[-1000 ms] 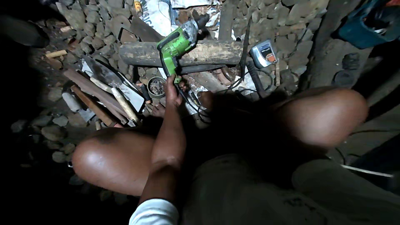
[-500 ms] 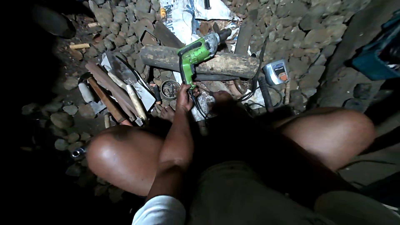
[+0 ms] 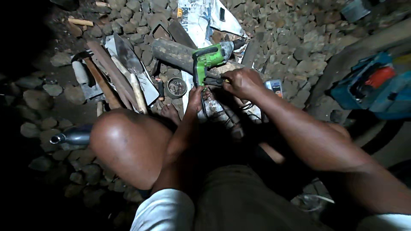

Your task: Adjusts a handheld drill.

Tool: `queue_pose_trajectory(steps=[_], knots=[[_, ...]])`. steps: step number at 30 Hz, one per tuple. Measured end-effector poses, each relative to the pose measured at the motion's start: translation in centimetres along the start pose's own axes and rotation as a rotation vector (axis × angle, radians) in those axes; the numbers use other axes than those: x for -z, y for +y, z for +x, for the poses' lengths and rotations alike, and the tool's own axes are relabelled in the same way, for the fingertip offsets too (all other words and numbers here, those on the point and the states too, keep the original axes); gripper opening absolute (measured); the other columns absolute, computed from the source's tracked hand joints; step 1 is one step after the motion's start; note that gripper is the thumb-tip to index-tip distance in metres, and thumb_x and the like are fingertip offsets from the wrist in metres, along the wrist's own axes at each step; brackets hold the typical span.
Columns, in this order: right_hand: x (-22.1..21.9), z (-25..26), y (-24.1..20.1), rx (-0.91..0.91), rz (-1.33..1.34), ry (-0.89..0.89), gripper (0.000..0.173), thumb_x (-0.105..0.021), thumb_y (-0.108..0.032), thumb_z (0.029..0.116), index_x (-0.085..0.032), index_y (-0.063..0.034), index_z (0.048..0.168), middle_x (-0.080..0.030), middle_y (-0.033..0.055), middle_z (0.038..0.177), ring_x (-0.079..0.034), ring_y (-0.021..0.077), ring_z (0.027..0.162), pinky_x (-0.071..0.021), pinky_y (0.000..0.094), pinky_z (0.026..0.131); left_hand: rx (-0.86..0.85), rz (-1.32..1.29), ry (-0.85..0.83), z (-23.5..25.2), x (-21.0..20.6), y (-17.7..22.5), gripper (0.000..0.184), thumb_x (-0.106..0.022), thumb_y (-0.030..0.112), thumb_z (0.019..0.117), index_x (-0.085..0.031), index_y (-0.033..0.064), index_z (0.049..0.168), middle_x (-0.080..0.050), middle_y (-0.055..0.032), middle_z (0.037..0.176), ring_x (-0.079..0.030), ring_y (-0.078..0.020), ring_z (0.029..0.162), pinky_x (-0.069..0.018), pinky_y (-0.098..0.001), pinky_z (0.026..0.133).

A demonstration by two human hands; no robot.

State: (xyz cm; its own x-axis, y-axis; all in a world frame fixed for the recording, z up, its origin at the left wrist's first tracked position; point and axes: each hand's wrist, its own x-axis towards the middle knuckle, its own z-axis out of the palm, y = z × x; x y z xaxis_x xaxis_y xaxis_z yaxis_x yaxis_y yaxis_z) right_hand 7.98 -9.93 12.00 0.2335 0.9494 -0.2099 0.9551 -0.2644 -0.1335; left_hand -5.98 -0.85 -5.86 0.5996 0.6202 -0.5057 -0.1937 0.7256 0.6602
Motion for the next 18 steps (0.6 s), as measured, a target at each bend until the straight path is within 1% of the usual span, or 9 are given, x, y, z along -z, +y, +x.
queue_pose_trajectory(steps=[2, 4, 6, 9, 14, 18], knots=[[0.6, 0.3, -0.4, 0.003, -0.050, -0.043, 0.031, -0.057, -0.040, 0.0968, -0.071, -0.0138, 0.107, -0.071, 0.0151, 0.094, -0.070, 0.0386, 0.088, -0.0523, 0.0623, 0.067, 0.014, 0.006, 0.000, 0.0, 0.1, -0.1, 0.026, -0.050, 0.012, 0.1038, -0.054, 0.0010, 0.126, -0.070, -0.0151, 0.111, -0.070, -0.0204, 0.078, -0.0611, -0.0360, 0.072], [1.0, 0.4, -0.7, 0.005, -0.066, -0.062, 0.030, -0.057, -0.039, 0.0966, -0.071, -0.0135, 0.105, -0.071, 0.0150, 0.092, -0.070, 0.0388, 0.087, -0.0521, 0.0625, 0.067, 0.017, 0.010, -0.003, 0.0, 0.1, 0.0, 0.025, -0.051, 0.013, 0.1043, -0.055, 0.0003, 0.126, -0.070, -0.0149, 0.107, -0.070, -0.0215, 0.079, -0.0622, -0.0371, 0.074], [1.2, 0.3, -0.8, 0.004, -0.060, -0.070, 0.031, -0.057, -0.039, 0.0966, -0.072, -0.0145, 0.108, -0.072, 0.0150, 0.094, -0.070, 0.0388, 0.089, -0.0526, 0.0629, 0.069, 0.014, 0.001, -0.014, 0.1, 0.2, 0.0, 0.026, -0.052, 0.014, 0.1050, -0.054, 0.0004, 0.127, -0.069, -0.0152, 0.106, -0.071, -0.0222, 0.079, -0.0626, -0.0375, 0.074], [1.3, 0.5, -0.7, 0.012, -0.060, -0.068, 0.032, -0.056, -0.039, 0.0971, -0.072, -0.0165, 0.112, -0.072, 0.0138, 0.096, -0.070, 0.0382, 0.091, -0.0532, 0.0629, 0.072, 0.009, -0.007, -0.023, 0.1, 0.2, 0.0, 0.028, -0.052, 0.015, 0.1055, -0.053, -0.0002, 0.128, -0.070, -0.0159, 0.108, -0.072, -0.0230, 0.081, -0.0631, -0.0380, 0.076], [1.6, 0.5, -0.9, 0.017, -0.073, -0.048, 0.030, -0.055, -0.037, 0.0974, -0.073, -0.0160, 0.109, -0.072, 0.0134, 0.093, -0.070, 0.0374, 0.087, -0.0528, 0.0621, 0.069, 0.019, -0.019, -0.025, 0.1, 0.2, 0.1, 0.029, -0.052, 0.014, 0.1055, -0.051, -0.0003, 0.131, -0.069, -0.0169, 0.114, -0.072, -0.0227, 0.084, -0.0631, -0.0373, 0.077], [1.7, 0.6, -1.0, 0.024, -0.079, -0.052, 0.030, -0.055, -0.036, 0.0974, -0.072, -0.0162, 0.110, -0.073, 0.0132, 0.095, -0.071, 0.0374, 0.088, -0.0532, 0.0627, 0.070, 0.008, -0.023, -0.031, 0.0, 0.1, 0.1, 0.028, -0.053, 0.013, 0.1052, -0.052, -0.0009, 0.129, -0.070, -0.0167, 0.113, -0.073, -0.0233, 0.084, -0.0632, -0.0384, 0.079]])
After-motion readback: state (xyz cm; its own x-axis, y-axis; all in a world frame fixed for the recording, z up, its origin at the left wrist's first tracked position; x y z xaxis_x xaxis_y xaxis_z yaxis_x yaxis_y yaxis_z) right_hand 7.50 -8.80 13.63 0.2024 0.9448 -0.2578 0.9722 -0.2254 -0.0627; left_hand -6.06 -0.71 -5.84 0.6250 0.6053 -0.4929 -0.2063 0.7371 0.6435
